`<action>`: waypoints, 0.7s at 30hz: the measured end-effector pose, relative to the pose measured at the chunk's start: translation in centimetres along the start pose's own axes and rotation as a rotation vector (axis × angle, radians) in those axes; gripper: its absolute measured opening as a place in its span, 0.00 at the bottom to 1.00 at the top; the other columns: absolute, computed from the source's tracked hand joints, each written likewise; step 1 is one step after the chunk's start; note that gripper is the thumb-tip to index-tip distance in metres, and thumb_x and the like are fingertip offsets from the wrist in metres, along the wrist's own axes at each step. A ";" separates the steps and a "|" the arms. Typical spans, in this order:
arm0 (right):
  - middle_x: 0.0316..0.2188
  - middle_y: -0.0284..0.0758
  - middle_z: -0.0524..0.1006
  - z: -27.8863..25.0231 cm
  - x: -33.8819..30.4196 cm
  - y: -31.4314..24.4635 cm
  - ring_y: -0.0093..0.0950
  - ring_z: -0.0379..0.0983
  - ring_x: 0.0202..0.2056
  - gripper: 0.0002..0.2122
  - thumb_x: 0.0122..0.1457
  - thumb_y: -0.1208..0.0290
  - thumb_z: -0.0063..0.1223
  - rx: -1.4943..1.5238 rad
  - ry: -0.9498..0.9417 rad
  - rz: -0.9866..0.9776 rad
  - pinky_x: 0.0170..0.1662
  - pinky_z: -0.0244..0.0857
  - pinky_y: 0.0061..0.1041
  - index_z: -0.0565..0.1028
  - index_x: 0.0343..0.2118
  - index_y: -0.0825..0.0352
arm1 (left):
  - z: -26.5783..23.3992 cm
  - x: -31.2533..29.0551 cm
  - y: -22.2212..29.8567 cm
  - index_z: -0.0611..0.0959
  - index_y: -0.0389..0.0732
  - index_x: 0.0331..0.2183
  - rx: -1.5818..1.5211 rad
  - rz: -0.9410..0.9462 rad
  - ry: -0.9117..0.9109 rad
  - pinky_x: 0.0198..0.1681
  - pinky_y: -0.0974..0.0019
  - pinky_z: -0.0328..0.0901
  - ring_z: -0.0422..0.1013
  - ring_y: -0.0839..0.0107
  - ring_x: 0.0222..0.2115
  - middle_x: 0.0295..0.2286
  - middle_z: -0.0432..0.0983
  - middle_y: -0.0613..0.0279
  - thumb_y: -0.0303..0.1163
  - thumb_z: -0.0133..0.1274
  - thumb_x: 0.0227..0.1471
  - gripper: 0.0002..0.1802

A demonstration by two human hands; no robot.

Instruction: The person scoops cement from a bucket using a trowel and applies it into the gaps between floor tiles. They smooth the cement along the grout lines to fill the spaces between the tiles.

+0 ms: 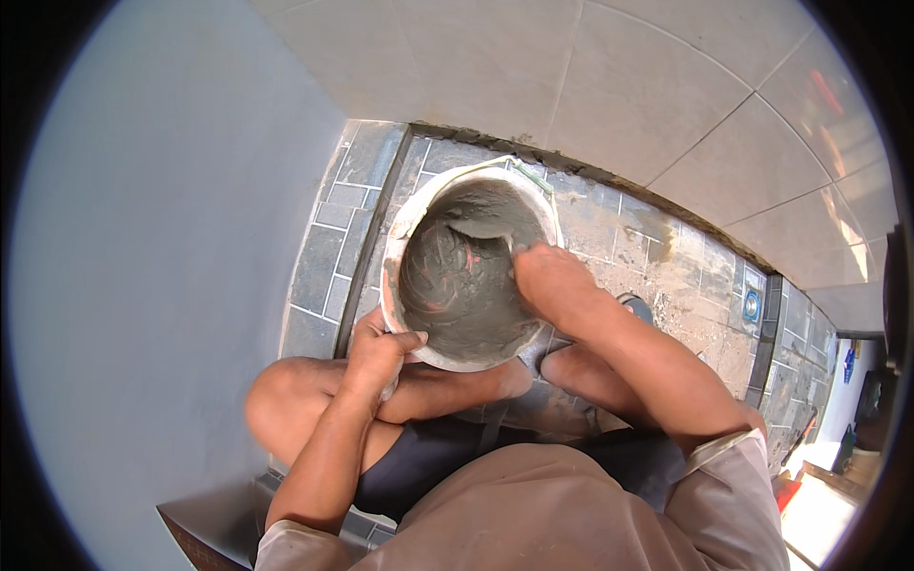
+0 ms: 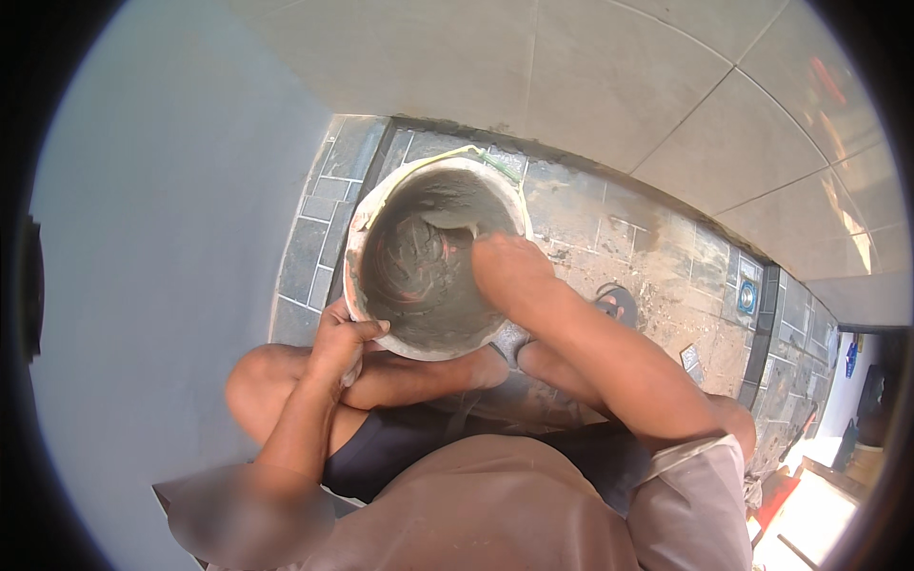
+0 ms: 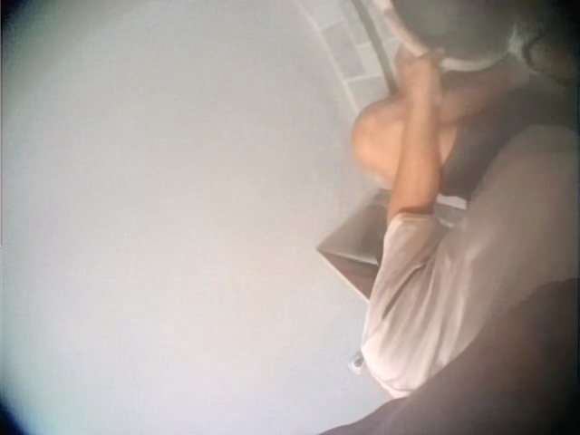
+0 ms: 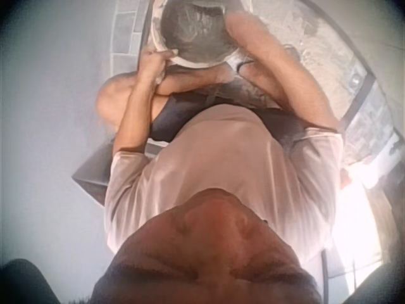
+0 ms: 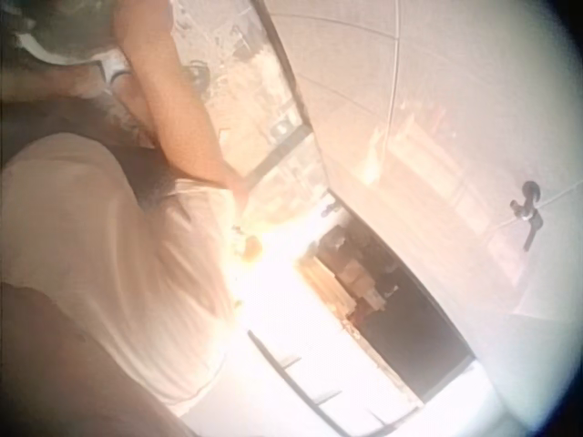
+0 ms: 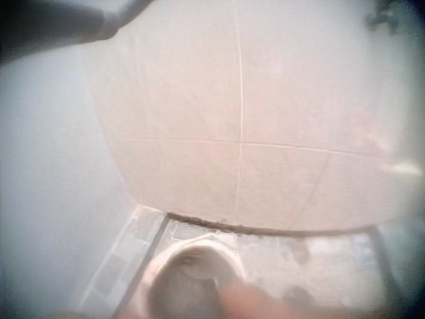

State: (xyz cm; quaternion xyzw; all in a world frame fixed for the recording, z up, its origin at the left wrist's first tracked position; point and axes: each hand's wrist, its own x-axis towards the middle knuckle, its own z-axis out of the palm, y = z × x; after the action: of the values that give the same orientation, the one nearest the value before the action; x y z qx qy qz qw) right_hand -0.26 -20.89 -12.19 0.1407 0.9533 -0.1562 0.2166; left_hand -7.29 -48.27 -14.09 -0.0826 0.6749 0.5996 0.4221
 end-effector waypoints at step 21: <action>0.46 0.52 0.85 0.3 -1.2 -3.4 0.44 0.84 0.50 0.12 0.63 0.74 0.51 -0.165 -0.350 -0.103 0.52 0.78 0.39 0.87 0.40 0.71 | -1.9 1.4 -0.5 0.67 0.33 0.69 0.097 0.173 -0.237 0.70 0.64 0.55 0.59 0.63 0.69 0.70 0.61 0.49 0.10 0.60 0.44 0.49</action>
State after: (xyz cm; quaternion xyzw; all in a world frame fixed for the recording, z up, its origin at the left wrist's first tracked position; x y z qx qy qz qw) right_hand -0.26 -24.34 -11.06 0.0444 0.9167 -0.1103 0.3815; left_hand -8.73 -49.54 -15.52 0.0679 0.6532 0.6058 0.4491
